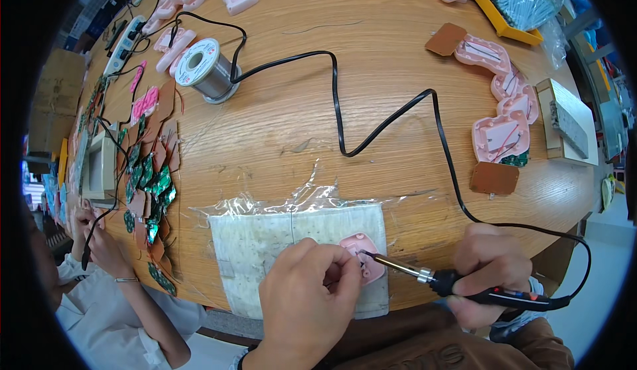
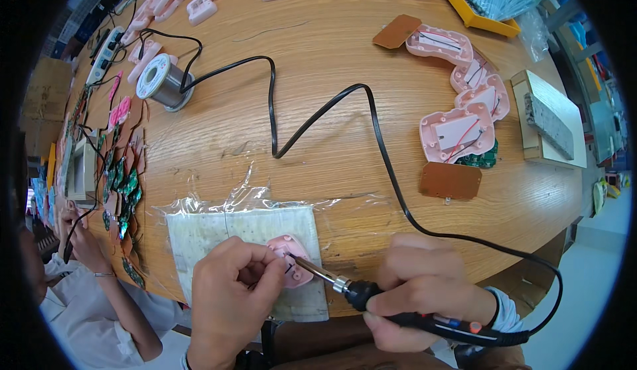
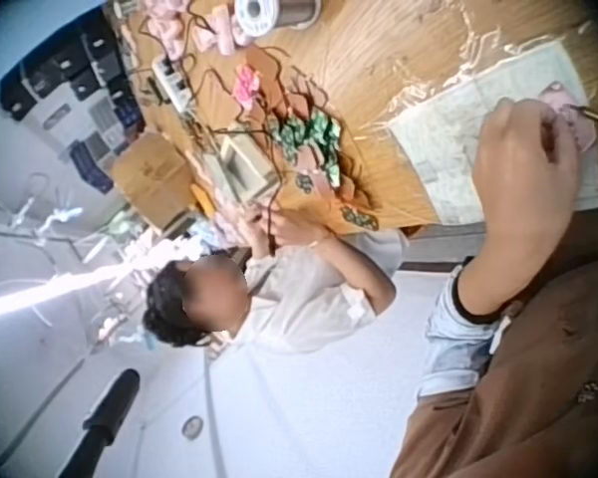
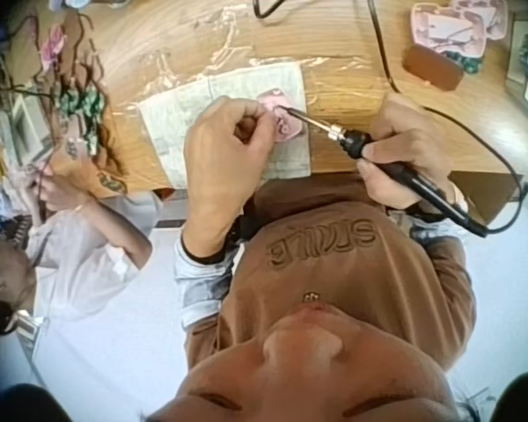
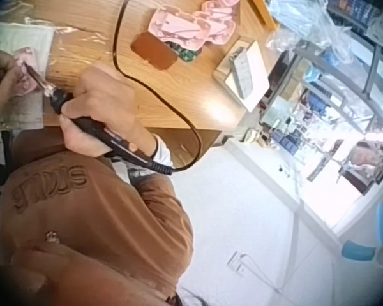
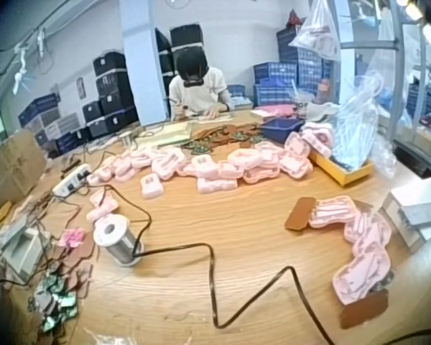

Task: The person uses a soldering iron to attach wires to small pink plastic housings on a workbench. They repeatedly pick up a housing, apply solder to wire terminals, and place the finished unit aside. Another person works nearby on similar components.

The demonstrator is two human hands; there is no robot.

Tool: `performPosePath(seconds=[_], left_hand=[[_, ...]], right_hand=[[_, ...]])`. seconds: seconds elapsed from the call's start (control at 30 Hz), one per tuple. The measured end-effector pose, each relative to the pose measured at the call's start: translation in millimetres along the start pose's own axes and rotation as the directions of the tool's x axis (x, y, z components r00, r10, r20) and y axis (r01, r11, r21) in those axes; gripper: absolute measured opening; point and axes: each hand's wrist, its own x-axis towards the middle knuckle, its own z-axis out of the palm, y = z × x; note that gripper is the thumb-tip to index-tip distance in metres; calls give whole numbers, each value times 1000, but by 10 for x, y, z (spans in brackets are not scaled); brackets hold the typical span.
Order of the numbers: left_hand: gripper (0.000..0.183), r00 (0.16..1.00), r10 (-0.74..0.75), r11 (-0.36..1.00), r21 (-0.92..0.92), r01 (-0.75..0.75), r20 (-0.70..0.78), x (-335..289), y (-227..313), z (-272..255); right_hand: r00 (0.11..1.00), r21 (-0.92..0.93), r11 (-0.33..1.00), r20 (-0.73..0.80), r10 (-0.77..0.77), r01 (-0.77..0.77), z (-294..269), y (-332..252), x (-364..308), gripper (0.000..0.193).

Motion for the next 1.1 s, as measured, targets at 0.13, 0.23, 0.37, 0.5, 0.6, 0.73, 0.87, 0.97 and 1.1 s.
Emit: performPosePath(seconds=[0.13,0.23,0.37,0.5,0.6,0.73,0.87,0.97,1.1], left_hand=[[7,1000,-3,1000,-10,4,16,15,3,-17],[7,1000,-5,1000,-10,6,23,20,8,-21],[7,999,-26,999,-23,27,33,25,-7,-29],[8,996,57,995,82,-62,63,36,-50,-57],[8,996,76,993,83,-80,55,41,-64,-51],[10,994,100,990,101,-103,34,26,-58,-47],[24,955,296,923,264,-280,-18,-106,-48,-83],[43,874,480,791,473,-389,-83,-212,-39,-88],[52,877,480,752,525,-399,-20,-183,8,-149]], right_hand=[[995,-12,1000,-101,-5,4,-11,5,-40,22],[993,-11,1000,-119,8,-10,-16,20,-80,21],[993,-11,1000,-117,21,-22,-32,37,-127,22],[992,-7,1000,-122,27,-28,-49,27,-159,23],[993,-20,999,-119,25,-27,-60,8,-183,23],[990,-29,1000,-138,-1,-3,-61,-3,-235,22],[986,-42,999,-165,-21,14,-59,-19,-315,22],[983,-48,999,-184,2,-11,-68,-35,-378,22],[981,-59,997,-188,-57,47,-92,-19,-446,22]])
